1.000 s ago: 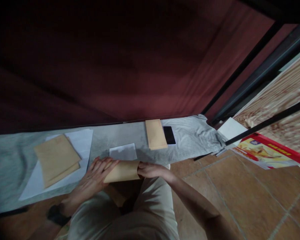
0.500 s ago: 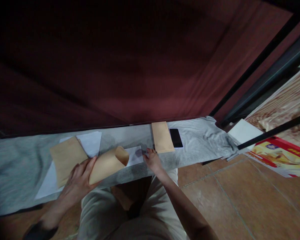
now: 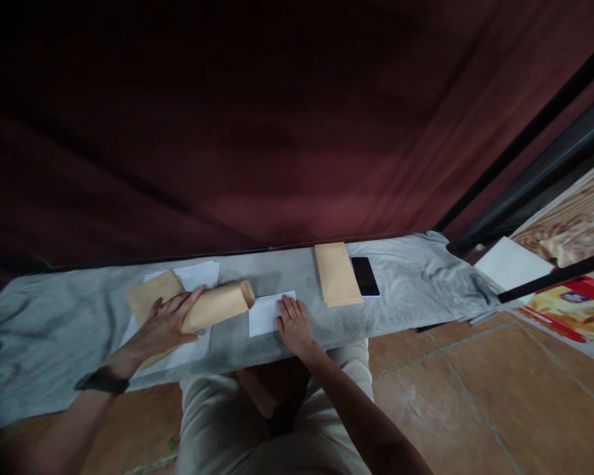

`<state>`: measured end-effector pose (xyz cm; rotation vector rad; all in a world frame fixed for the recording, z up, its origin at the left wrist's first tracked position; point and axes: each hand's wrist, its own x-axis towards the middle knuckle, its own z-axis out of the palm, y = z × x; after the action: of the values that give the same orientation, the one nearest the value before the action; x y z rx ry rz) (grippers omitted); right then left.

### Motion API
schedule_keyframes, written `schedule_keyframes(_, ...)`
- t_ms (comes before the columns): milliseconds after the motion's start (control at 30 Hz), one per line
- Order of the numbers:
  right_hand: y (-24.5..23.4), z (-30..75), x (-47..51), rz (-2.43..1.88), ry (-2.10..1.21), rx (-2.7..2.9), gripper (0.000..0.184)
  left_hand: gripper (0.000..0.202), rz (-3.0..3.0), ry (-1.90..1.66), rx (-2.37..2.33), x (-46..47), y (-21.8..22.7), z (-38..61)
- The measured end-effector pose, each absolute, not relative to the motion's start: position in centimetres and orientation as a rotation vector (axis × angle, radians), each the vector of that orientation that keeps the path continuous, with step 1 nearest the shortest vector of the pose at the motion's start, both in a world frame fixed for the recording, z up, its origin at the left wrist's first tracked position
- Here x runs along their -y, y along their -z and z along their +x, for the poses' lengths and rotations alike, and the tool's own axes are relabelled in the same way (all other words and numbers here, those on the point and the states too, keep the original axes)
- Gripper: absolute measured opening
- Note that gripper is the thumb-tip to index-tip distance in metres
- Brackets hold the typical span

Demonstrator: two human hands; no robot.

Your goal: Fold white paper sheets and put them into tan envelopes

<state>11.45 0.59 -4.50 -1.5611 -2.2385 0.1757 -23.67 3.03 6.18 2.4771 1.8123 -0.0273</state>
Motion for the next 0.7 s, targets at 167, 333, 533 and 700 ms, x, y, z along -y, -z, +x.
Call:
schedule_keyframes(167, 4.0, 11.2, -0.5, -1.603, -0.173, 2.243, 0.049, 0.104, 2.348, 0.175, -1.749, -5.0, -5.5, -24.9)
schedule_keyframes(333, 3.5, 9.7, -1.0, -1.568, -0.213, 2.284, 0.05, 0.111, 2.322, 0.189, -1.704, -5.7, -4.6, -26.1)
schedule_keyframes(533, 4.2, 9.1, -0.8, -1.542, -0.221, 2.302, 0.053, 0.098, 2.398, -0.246, -1.705, -3.2, -4.6, -23.9)
schedule_keyframes(700, 4.1, 8.9, -1.0, -1.553, -0.238, 2.312, 0.054, 0.063, 2.363, -0.6, -1.545, 2.8, -2.3, -12.7)
